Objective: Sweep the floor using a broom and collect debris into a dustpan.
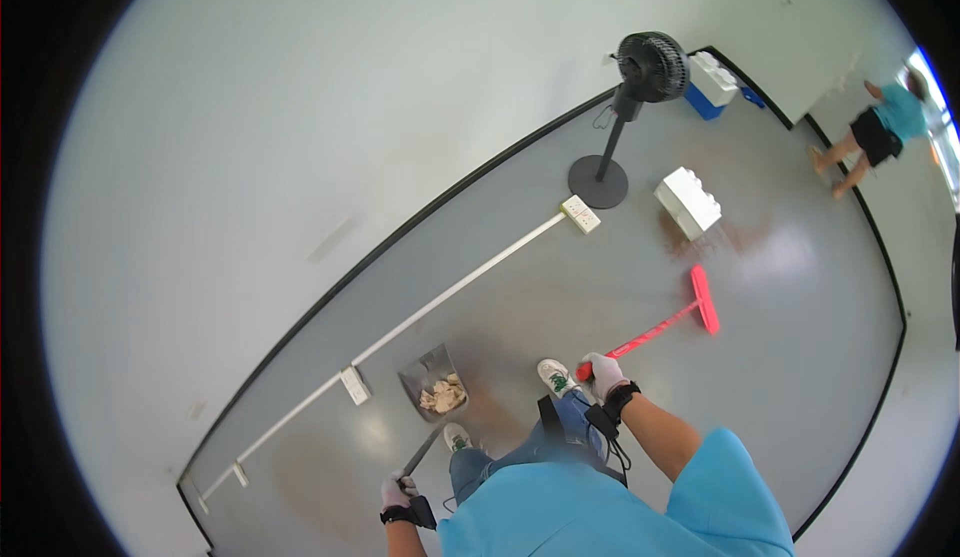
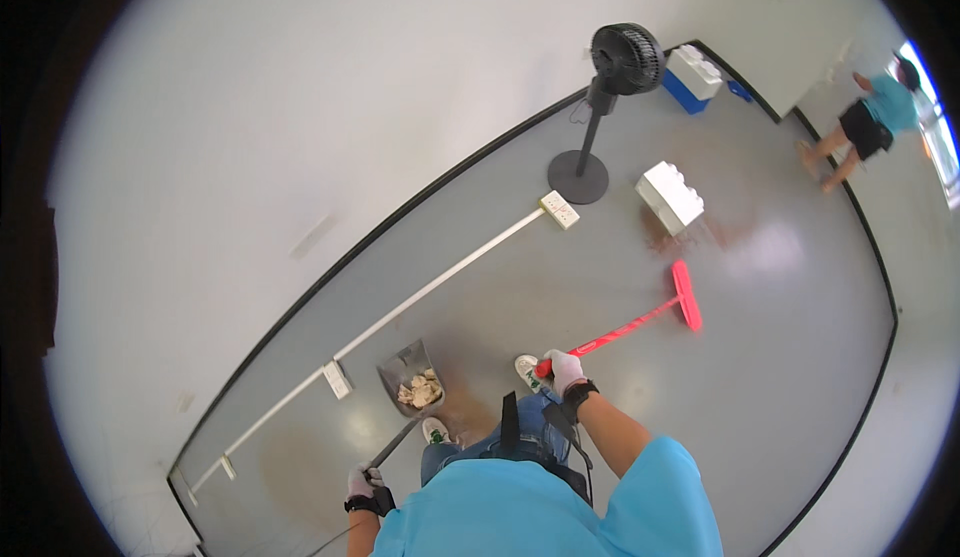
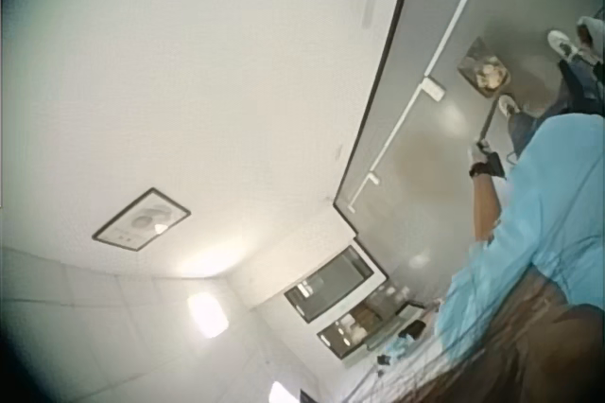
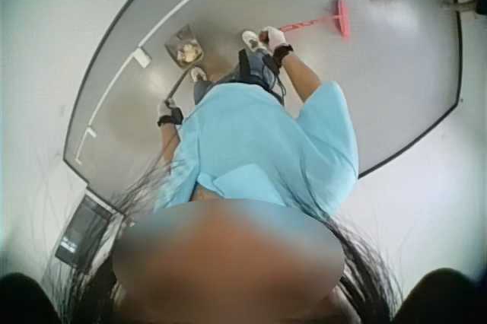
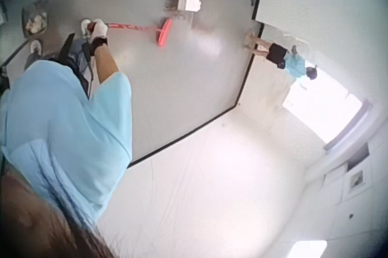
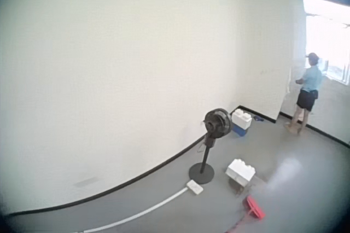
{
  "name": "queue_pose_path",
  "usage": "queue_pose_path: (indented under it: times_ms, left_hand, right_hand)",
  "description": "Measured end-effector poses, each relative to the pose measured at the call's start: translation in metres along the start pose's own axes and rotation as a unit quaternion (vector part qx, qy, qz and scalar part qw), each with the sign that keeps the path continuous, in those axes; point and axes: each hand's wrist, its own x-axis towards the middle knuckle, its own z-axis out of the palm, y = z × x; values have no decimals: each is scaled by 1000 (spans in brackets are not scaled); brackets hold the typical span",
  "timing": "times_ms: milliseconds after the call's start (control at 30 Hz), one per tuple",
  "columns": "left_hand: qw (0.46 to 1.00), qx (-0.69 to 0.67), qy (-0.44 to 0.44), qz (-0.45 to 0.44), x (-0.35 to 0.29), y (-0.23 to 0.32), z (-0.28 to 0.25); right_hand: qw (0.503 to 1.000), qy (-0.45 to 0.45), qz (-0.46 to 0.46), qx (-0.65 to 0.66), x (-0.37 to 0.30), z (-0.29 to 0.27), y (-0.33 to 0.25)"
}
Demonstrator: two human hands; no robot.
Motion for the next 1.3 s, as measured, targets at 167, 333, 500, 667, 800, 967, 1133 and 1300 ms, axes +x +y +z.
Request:
queue_pose_path:
  times_ms: [167,333,500,667,800,967,1133,1300]
  left_hand:
    - [994,108,-29,-13,31,101,-13]
    - [970,217,-22,-110,8,183,22]
    - [925,378,-19,-40,15,240,43]
    - [943,322,23,-86,32,278,79]
    - [949,307,18,-65,40,283,108]
    - [951,299,9,-75,45,292,128]
    - [957,277,24,-84,30,301,151]
    - [955,274,41,-104,24,306,171]
  right_hand:
    - [989,62,-40,-131,-16,45,77]
    - [941,116,-50,-313,-47,86,133]
    - [847,176,-14,-502,-103,114,172]
    - [832,129,104,-530,-188,89,219]
    - [844,115,165,-498,-286,61,261]
    - [889,255,160,-345,-348,86,261]
    - [884,275,88,-367,-351,123,221]
    - [937,241,-21,-253,-261,103,163]
